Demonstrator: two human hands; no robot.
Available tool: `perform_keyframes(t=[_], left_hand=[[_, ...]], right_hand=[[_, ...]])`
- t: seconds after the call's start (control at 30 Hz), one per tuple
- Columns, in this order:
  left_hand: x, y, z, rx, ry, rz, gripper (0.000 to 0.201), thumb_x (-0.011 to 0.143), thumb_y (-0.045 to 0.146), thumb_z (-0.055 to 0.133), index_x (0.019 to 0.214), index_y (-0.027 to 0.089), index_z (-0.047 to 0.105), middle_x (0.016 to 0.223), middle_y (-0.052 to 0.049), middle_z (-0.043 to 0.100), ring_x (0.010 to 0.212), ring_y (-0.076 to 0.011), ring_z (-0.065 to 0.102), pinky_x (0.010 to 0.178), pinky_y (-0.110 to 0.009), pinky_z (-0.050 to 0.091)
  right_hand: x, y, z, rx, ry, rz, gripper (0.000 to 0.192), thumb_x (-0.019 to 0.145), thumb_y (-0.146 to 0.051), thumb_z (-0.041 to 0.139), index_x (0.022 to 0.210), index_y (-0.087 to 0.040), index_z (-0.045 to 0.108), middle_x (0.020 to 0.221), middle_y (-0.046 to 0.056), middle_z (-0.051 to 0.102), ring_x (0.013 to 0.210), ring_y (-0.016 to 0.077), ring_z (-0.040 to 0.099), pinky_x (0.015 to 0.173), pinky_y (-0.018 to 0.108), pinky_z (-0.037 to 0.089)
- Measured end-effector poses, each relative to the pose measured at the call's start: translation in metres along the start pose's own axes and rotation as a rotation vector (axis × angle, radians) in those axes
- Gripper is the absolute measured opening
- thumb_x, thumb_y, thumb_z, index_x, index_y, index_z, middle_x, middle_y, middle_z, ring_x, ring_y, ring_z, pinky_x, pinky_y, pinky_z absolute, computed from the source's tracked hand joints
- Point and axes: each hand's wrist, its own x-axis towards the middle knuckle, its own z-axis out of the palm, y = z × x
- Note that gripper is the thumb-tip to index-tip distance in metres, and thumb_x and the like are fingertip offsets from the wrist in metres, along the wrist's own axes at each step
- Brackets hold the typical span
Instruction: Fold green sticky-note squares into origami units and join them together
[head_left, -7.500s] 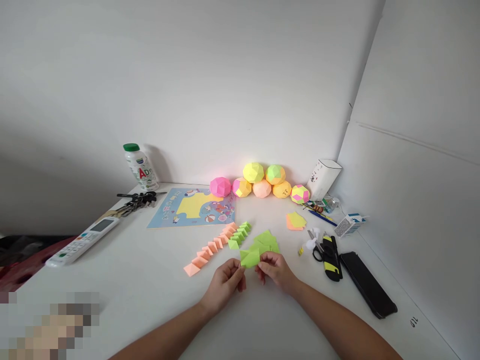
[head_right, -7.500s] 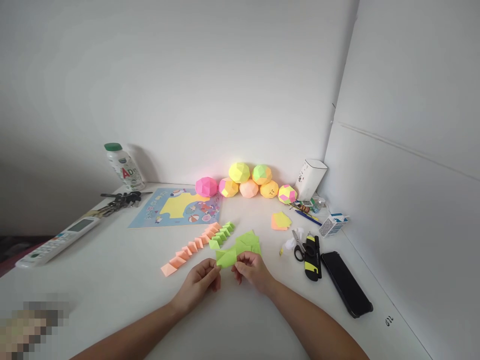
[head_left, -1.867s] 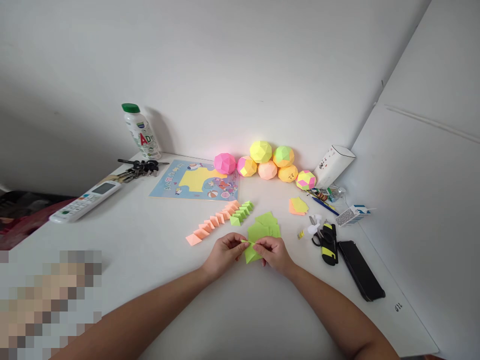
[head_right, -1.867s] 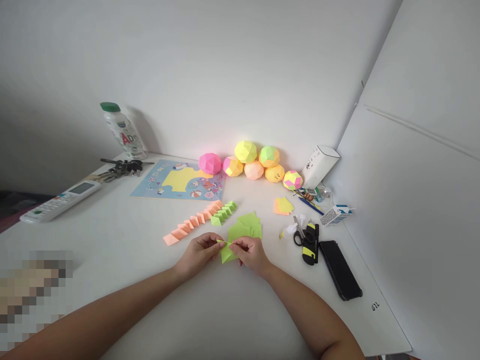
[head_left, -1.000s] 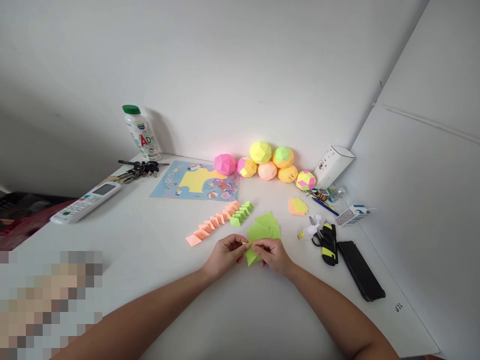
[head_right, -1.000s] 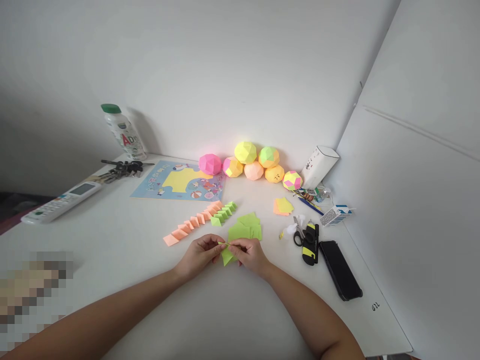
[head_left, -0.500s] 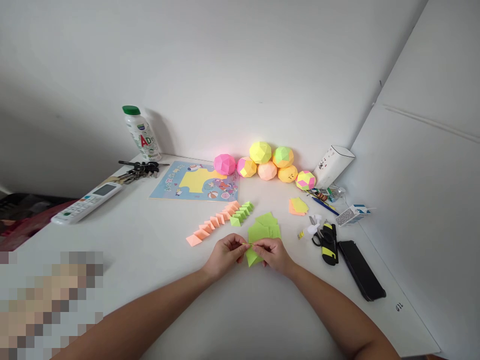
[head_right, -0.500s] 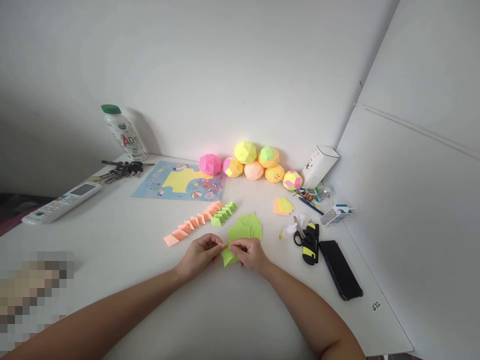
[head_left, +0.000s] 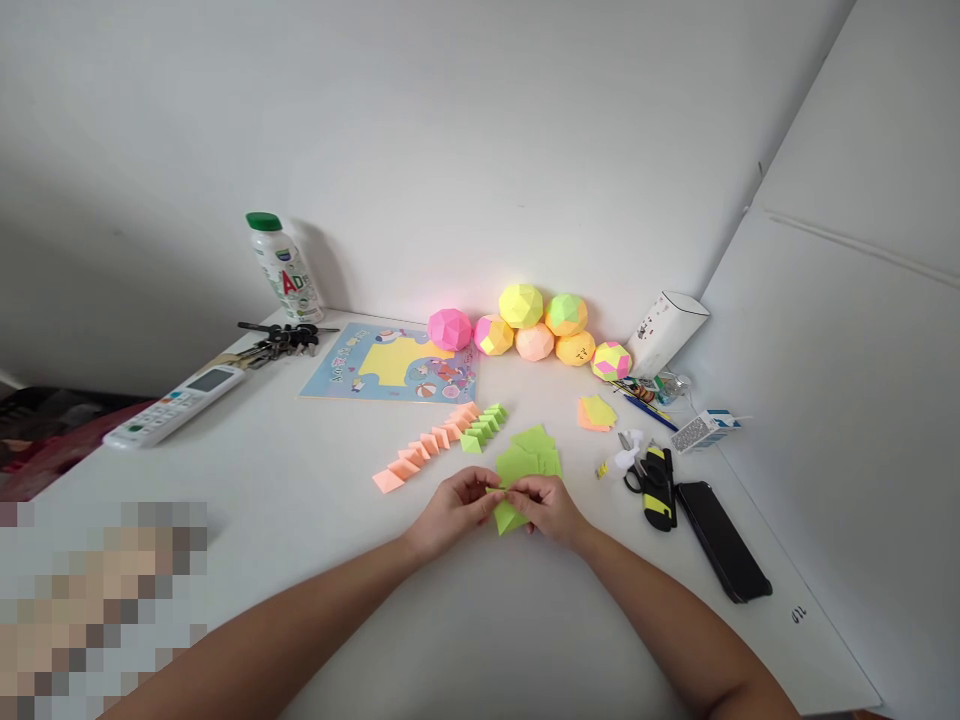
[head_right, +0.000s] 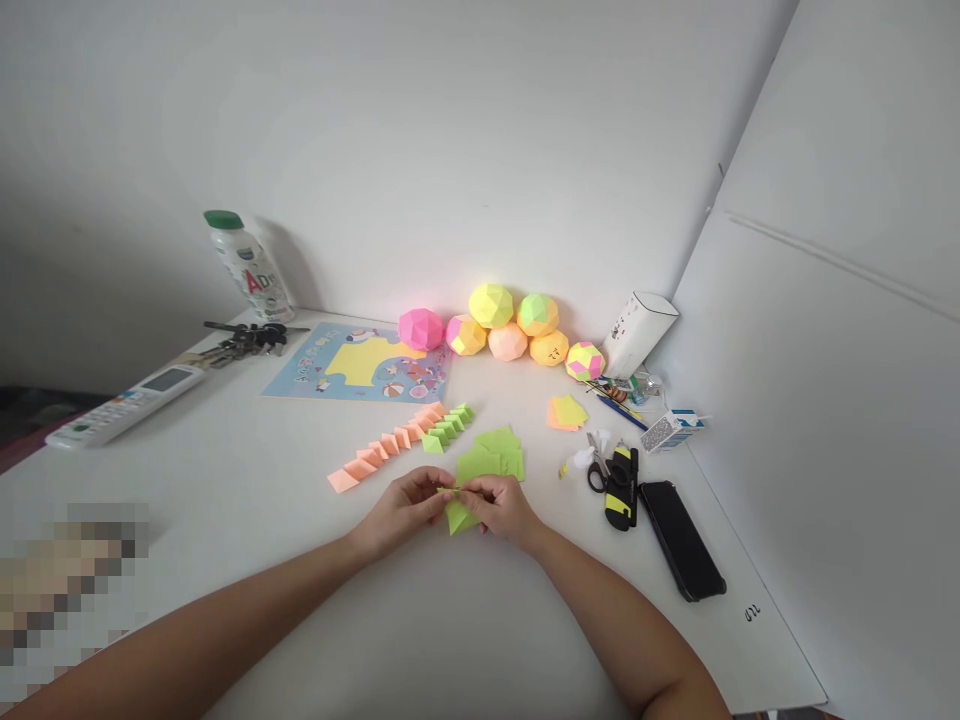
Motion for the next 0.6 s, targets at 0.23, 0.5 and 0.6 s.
perform_keyframes(t=[0.23, 0.5, 0.6], left_hand=[[-0.0011, -0.0045, 0.0004, 0.108, 0.085, -0.047, 0.027, 0.077, 0.045, 0.056, 0.074, 0.018, 0.053, 0.046, 0.006, 0.048, 0.044, -0.0086, 0.042, 0.046, -0.02, 0.032], [-0.0036, -0.0018, 0.0017, 0.186, -0.026, -0.043, 0.032, 0.079, 0.046, 0.053, 0.083, 0.016, 0.063, 0.042, 0.004, 0.051, 0.04, -0.0092, 0.042, 0.043, -0.021, 0.03], [-0.0043, -0.0012, 0.0023, 0.185, -0.009, -0.046, 0.032, 0.078, 0.045, 0.054, 0.081, 0.016, 0.066, 0.043, 0.003, 0.052, 0.041, -0.0103, 0.045, 0.044, -0.022, 0.032]], right_hand=[[0.0012, 0.0033, 0.0016, 0.084, 0.071, -0.008, 0.024, 0.076, -0.039, 0.062, 0.075, -0.015, 0.061, 0.054, -0.005, 0.048, 0.04, 0.0071, 0.047, 0.04, 0.02, 0.039], [0.0018, 0.0061, 0.0017, 0.108, 0.076, -0.009, 0.023, 0.074, -0.037, 0.065, 0.073, -0.015, 0.061, 0.055, -0.004, 0.053, 0.039, 0.0065, 0.046, 0.039, 0.02, 0.037], [0.0009, 0.0038, 0.002, 0.114, 0.075, -0.016, 0.021, 0.074, -0.036, 0.065, 0.073, -0.015, 0.061, 0.053, -0.004, 0.053, 0.039, 0.0068, 0.046, 0.039, 0.02, 0.037]])
